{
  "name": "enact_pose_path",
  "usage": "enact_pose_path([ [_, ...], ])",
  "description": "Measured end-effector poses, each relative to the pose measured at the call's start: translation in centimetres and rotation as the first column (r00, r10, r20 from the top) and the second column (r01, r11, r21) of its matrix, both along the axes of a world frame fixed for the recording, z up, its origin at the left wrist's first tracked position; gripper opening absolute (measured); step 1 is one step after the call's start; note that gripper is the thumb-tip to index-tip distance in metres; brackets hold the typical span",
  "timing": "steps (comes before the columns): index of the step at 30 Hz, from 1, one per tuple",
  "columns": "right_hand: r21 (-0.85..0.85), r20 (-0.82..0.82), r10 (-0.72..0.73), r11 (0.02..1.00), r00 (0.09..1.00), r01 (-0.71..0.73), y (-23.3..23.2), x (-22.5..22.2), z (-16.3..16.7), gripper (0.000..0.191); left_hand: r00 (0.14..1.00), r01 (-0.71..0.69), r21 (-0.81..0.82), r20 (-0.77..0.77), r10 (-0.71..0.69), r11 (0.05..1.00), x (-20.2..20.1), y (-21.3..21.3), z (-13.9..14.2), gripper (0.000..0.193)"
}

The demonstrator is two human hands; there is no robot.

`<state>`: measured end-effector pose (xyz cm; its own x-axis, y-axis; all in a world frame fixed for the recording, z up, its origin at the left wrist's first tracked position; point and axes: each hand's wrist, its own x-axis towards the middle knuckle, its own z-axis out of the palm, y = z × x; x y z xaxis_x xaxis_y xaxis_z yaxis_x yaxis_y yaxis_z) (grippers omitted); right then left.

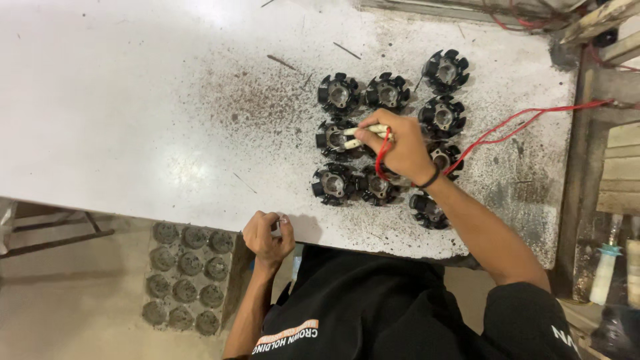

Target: The person picks up black motor rotor housings one at a time on a workbench and uses a soldering iron to solder wires inside each housing, then places the finished rotors into a molded tray. At the end the person arranges the soldered rotors into the tray slots.

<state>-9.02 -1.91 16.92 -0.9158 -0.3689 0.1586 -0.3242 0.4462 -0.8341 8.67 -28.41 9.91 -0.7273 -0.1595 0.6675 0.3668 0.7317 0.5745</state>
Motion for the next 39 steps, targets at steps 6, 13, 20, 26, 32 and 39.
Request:
enact_pose_path([
  [6, 0.02, -0.356, 0.135, 0.99, 0.925, -0.137, -0.7, -0.1, -1.1, 0.012, 1.0, 0.007, -0.001, -0.002, -0.007, 1.0, -0.4, 0.0, 0.5, 0.011],
  [13, 0.023, -0.111, 0.087, 0.996, 0.99, -0.084, 0.5, -4.1, 0.1, 0.01, 1.0, 0.018, -0.007, -0.021, -0.018, 1.0, 0.1, -0.6, -0.2, 0.009],
  [20, -0.042, -0.18, -0.04, 0.999, 0.983, 0.033, -1.0, -7.5, -1.5, 0.011, 0.999, 0.013, 0.001, -0.035, -0.013, 1.0, -0.5, -0.5, 0.3, 0.007],
  [26, 0.024, -0.32, 0.048, 0.999, 0.946, -0.042, -1.8, -8.0, -2.1, 0.012, 1.0, -0.023, -0.008, 0.013, 0.023, 1.0, -0.8, -0.5, 0.5, 0.009],
  [32, 0.077, -0.254, 0.058, 0.996, 0.965, -0.04, -2.2, -5.7, -0.6, 0.013, 0.999, 0.029, 0.003, -0.016, -0.029, 1.0, 0.7, -0.8, 0.3, 0.007],
  [39, 0.345, -0.214, 0.002, 0.936, 0.977, 0.073, 11.7, -3.3, 1.8, 0.014, 1.0, 0.017, 0.037, 0.008, -0.017, 0.999, 2.0, -0.6, 0.2, 0.012],
])
